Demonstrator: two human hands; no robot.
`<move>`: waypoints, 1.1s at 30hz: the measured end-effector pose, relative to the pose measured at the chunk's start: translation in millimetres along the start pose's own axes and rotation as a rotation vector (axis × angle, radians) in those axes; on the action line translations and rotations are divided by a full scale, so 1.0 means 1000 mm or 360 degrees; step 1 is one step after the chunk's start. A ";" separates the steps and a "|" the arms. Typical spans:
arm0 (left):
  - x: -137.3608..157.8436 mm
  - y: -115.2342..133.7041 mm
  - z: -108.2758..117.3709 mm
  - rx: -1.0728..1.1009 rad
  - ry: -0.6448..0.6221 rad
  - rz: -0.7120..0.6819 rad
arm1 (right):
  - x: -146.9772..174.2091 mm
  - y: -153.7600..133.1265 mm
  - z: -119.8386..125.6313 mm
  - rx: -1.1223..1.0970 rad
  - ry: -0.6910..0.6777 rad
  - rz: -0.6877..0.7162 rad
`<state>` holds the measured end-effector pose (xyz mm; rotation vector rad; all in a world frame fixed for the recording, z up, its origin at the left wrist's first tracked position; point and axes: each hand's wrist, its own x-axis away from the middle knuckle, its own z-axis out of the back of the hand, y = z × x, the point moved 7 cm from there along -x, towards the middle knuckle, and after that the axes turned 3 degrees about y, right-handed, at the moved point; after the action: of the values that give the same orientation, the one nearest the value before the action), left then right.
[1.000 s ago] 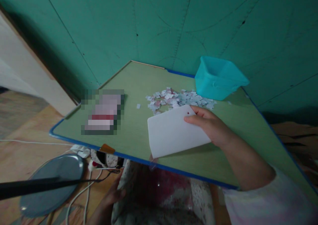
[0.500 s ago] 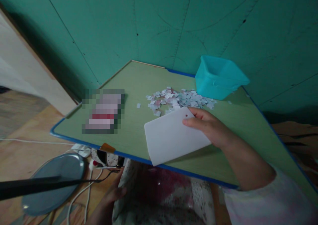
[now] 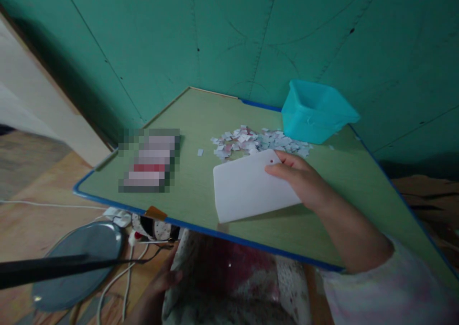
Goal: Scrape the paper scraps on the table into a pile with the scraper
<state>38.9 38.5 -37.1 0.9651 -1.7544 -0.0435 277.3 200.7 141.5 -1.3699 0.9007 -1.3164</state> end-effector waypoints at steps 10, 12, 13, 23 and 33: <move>-0.002 0.004 0.000 -0.0044 -0.0069 -0.0121 | 0.005 -0.002 -0.003 -0.0070 -0.0055 -0.0025; -0.001 0.003 0.000 -0.0081 -0.0081 -0.0060 | 0.002 -0.006 0.010 -0.0097 0.0165 0.0091; -0.001 0.002 0.001 -0.0096 -0.0078 -0.0036 | 0.000 -0.008 0.016 -0.0097 0.0271 0.0150; -0.001 -0.001 -0.001 0.0027 -0.0107 -0.0133 | -0.003 -0.004 0.009 0.0055 0.0104 0.0215; 0.001 0.001 -0.002 0.0047 -0.0120 -0.0071 | -0.012 -0.002 0.003 0.0101 0.0014 0.0421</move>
<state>39.9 39.4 -35.2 1.0362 -1.8067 -0.0838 278.6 212.9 141.2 -1.1525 1.0007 -1.1390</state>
